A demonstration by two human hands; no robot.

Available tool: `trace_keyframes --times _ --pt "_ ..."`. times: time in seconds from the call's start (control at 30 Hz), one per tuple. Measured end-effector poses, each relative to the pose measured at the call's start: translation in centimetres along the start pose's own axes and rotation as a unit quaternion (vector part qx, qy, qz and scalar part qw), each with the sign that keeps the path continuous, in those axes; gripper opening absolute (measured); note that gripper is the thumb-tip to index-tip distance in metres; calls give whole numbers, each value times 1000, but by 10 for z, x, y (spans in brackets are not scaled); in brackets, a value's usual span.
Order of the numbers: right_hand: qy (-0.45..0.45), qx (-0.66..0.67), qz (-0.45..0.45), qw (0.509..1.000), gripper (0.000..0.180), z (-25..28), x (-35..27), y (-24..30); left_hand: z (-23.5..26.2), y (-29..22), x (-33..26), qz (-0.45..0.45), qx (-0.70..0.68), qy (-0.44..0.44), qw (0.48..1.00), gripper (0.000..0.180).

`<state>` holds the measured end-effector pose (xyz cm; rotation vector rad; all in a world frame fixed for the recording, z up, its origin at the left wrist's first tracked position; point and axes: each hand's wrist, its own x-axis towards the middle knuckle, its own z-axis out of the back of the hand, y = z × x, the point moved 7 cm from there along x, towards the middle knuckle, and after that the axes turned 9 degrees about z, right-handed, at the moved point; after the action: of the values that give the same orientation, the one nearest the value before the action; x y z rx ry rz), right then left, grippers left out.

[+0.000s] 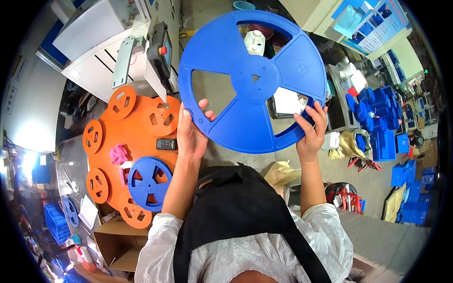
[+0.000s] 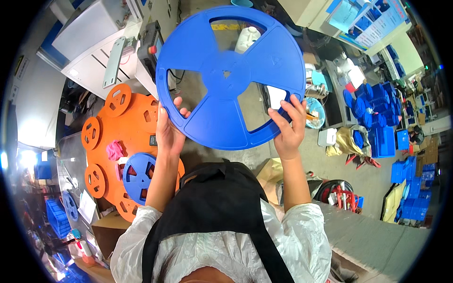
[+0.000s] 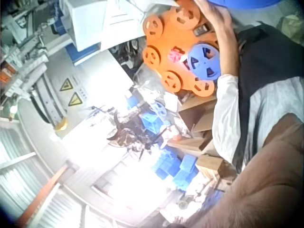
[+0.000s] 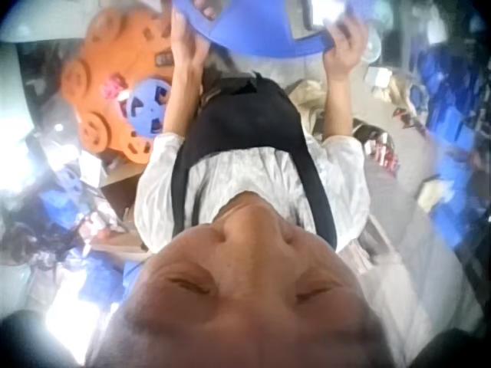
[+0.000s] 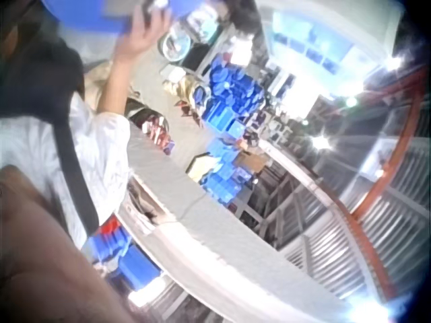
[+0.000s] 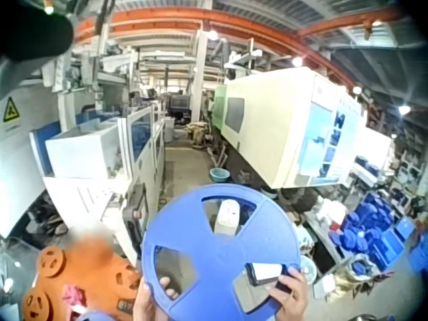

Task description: The person picks up a blue plastic spool from a table and inspects it by rotating it and turning it over. They use a handheld digital caliper to measure the spool's dimensions. The person then places the spool back on the table and picks up another blue spool to continue the inspection process.

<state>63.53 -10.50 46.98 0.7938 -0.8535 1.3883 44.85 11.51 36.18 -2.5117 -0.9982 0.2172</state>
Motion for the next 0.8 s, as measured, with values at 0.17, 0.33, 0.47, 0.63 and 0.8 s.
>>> trace_keyframes --times 0.17,0.33,0.47,0.63,0.8 --pt "10 -14 -15 1000 31 -1 -2 -1 -7 -2 7 5 2 22 1000 46" --pt "49 -20 26 998 34 -9 -8 6 14 -10 9 0 -2 21 1000 46" --pt "101 -13 56 993 34 -13 -5 16 22 -18 11 -2 6 26 1000 47" --pt "113 -50 82 989 32 -12 -3 26 23 -23 12 -2 18 26 1000 48" --pt "87 -46 65 993 17 -10 8 28 6 -35 18 6 68 46 997 61"
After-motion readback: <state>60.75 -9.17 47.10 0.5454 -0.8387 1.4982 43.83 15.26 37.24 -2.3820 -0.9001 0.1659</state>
